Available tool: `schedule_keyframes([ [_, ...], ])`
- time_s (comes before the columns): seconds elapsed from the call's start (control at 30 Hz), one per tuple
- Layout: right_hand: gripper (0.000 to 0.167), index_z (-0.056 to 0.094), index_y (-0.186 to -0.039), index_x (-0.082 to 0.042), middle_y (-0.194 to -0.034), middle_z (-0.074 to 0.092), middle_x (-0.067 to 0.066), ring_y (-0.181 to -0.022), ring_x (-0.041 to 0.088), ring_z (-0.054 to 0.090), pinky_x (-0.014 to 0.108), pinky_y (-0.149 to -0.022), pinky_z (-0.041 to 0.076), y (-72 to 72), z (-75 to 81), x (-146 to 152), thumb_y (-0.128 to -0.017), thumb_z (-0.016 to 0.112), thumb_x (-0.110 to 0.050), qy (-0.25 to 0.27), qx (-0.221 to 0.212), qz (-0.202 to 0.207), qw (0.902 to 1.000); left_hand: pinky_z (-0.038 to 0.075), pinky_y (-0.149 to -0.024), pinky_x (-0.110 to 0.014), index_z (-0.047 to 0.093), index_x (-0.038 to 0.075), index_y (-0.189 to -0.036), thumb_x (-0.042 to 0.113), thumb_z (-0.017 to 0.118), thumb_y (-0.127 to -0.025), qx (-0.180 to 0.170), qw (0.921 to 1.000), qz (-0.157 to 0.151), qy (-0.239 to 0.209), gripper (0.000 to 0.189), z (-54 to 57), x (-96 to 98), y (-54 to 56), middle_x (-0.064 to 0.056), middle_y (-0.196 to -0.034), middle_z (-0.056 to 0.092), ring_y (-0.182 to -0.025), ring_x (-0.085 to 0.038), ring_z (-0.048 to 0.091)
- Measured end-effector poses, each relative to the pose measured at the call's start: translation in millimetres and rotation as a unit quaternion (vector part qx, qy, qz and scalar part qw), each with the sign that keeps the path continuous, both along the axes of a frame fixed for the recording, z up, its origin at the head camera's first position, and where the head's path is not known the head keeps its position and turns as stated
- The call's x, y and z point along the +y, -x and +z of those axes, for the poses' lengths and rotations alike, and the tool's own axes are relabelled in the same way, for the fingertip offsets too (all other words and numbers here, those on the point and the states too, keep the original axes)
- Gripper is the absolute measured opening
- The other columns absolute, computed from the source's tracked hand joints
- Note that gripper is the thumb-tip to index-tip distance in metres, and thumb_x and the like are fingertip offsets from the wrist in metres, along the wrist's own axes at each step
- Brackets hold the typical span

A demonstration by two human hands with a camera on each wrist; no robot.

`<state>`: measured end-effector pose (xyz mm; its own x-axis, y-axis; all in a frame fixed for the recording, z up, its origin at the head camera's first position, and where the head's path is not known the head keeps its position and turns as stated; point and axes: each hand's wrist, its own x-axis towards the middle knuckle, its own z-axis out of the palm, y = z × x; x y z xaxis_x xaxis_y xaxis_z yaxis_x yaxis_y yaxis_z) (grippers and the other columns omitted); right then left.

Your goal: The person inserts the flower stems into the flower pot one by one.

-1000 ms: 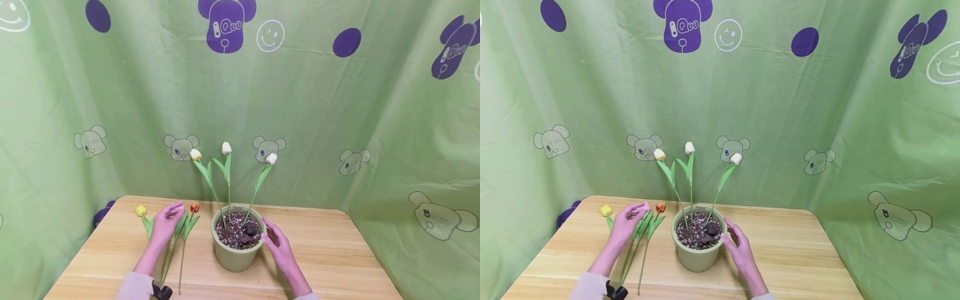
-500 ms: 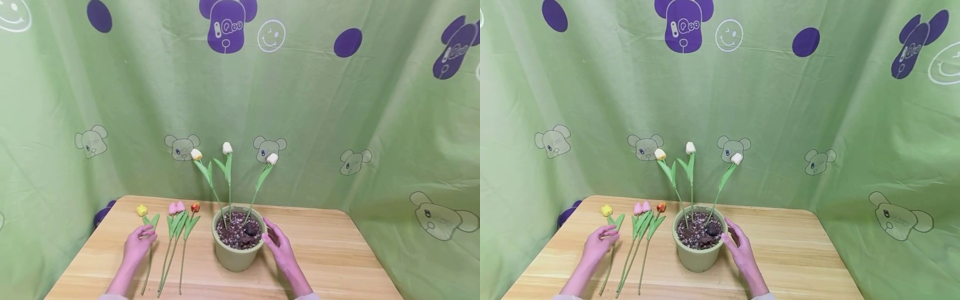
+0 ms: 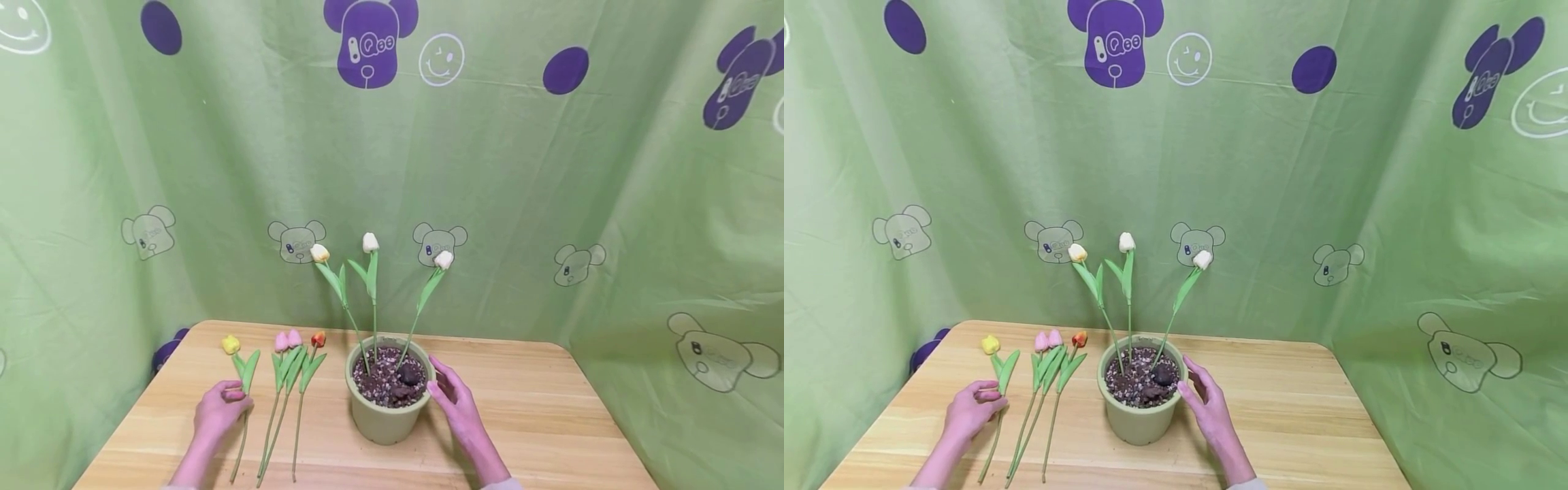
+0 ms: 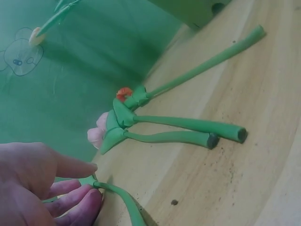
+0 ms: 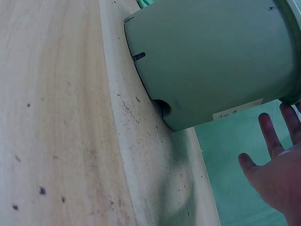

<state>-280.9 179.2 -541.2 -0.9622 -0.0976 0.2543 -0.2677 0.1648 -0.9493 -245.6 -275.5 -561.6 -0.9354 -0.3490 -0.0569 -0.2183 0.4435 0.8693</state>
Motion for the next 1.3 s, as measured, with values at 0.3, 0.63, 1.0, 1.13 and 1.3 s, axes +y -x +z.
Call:
schedule_keyframes([
  [0.3, 0.05, 0.048, -0.153, -0.011, -0.157, 0.049, 0.016, -0.141, 0.038, 0.05, 0.055, -0.123, 0.035, 0.1, 0.2, 0.6, -0.105, 0.059, -0.013, 0.002, -0.001, 0.003, 1.0, 0.044, -0.099, -0.067, 0.057, -0.004, -0.135, 0.004, 0.08, -0.075, -0.004, 0.9994, -0.003, 0.035, 0.064, -3.4, 2.0, 5.9, -0.024, -0.119, 0.072, -0.108, -0.046, 0.065],
  [0.63, 0.051, 0.048, -0.153, -0.01, -0.158, 0.048, 0.017, -0.141, 0.04, 0.049, 0.06, -0.122, 0.032, 1.0, -0.2, 1.0, -0.104, 0.06, -0.012, 0.001, 0.007, 0.005, 1.0, 0.048, -0.092, -0.061, 0.062, -0.005, -0.123, 0.006, 0.081, -0.075, -0.001, 0.9992, 0.005, 0.041, 0.053, -4.0, 0.1, 7.2, -0.018, -0.103, 0.077, -0.093, -0.035, 0.071],
  [1.0, 0.05, 0.048, -0.153, -0.01, -0.157, 0.048, 0.017, -0.141, 0.04, 0.049, 0.059, -0.122, 0.034, -0.3, 0.3, 0.2, -0.104, 0.059, -0.012, -0.002, 0.007, 0.003, 1.0, 0.052, -0.085, -0.055, 0.06, -0.006, -0.124, 0.011, 0.083, -0.073, -0.024, 0.9965, -0.028, 0.075, 0.058, -1.4, -2.0, 3.1, -0.012, -0.098, 0.074, -0.087, -0.027, 0.068],
  [1.13, 0.05, 0.048, -0.153, -0.01, -0.157, 0.049, 0.017, -0.141, 0.04, 0.049, 0.06, -0.122, 0.033, -0.3, 0.5, -0.1, -0.104, 0.059, -0.012, -0.002, 0.007, 0.002, 1.0, 0.053, -0.082, -0.053, 0.062, -0.007, -0.12, 0.011, 0.082, -0.073, -0.027, 0.9941, -0.041, 0.097, 0.054, 0.7, 0.8, 1.9, -0.01, -0.094, 0.075, -0.083, -0.024, 0.068],
  [1.3, 0.049, 0.049, -0.153, -0.01, -0.156, 0.05, 0.016, -0.141, 0.037, 0.05, 0.058, -0.122, 0.033, 0.4, 0.4, -0.2, -0.104, 0.059, -0.011, -0.004, 0.006, -0.001, 1.0, 0.049, -0.067, -0.034, 0.066, -0.005, -0.112, 0.012, 0.081, -0.073, -0.03, 0.9944, -0.032, 0.097, 0.045, 1.5, 3.1, 2.1, -0.008, -0.089, 0.076, -0.073, -0.019, 0.067],
])
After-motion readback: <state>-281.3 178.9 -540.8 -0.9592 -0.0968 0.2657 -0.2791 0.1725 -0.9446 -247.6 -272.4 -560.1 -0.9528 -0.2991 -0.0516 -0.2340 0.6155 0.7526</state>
